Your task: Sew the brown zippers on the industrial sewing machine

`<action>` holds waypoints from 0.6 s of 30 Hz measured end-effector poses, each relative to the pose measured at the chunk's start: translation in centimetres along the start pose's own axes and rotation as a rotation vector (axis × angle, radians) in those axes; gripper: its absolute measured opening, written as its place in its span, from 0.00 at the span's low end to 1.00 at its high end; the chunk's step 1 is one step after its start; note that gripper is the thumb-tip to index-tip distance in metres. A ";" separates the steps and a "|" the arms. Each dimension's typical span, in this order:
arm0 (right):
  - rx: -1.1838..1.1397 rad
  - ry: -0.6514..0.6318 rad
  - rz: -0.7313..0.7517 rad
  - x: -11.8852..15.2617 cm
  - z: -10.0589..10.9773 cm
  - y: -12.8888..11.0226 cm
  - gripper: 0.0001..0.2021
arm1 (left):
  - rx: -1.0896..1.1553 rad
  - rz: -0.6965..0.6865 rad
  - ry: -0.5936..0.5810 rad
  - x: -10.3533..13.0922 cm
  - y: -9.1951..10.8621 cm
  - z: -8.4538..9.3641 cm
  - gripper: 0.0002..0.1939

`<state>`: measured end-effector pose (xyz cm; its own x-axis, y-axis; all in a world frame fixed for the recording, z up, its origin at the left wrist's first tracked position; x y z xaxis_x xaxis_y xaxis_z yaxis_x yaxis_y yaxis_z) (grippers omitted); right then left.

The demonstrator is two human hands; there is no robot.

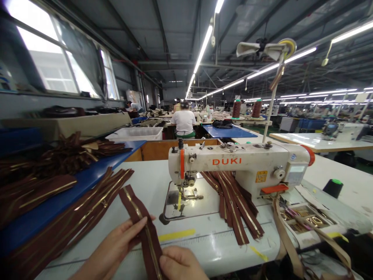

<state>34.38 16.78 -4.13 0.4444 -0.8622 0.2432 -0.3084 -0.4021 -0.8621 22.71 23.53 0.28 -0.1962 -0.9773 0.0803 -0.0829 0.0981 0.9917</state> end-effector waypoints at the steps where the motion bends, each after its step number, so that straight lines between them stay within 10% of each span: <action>1: 0.027 0.009 -0.020 -0.2 0.6 0.0 0.25 | -0.025 -0.017 -0.013 -1.2 0.4 0.0 0.19; 18: 1.276 0.464 0.254 -4.0 6.5 -9.0 0.08 | -0.560 -0.404 -0.115 -15.4 2.3 -3.5 0.14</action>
<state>40.80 25.87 -0.23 0.0969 -0.9926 -0.0729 0.7503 0.1210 -0.6499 28.99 38.14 1.73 -0.3613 -0.8875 -0.2861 0.3391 -0.4109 0.8463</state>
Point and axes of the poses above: each hand's wrist, its own x-axis away from the middle knuckle, its own z-axis out of the back of the hand, y = z × x, the point moved 8 cm from there along -x, towards the middle knuckle, and after that the axes turned 7 degrees about -z, right-handed, at the moved point
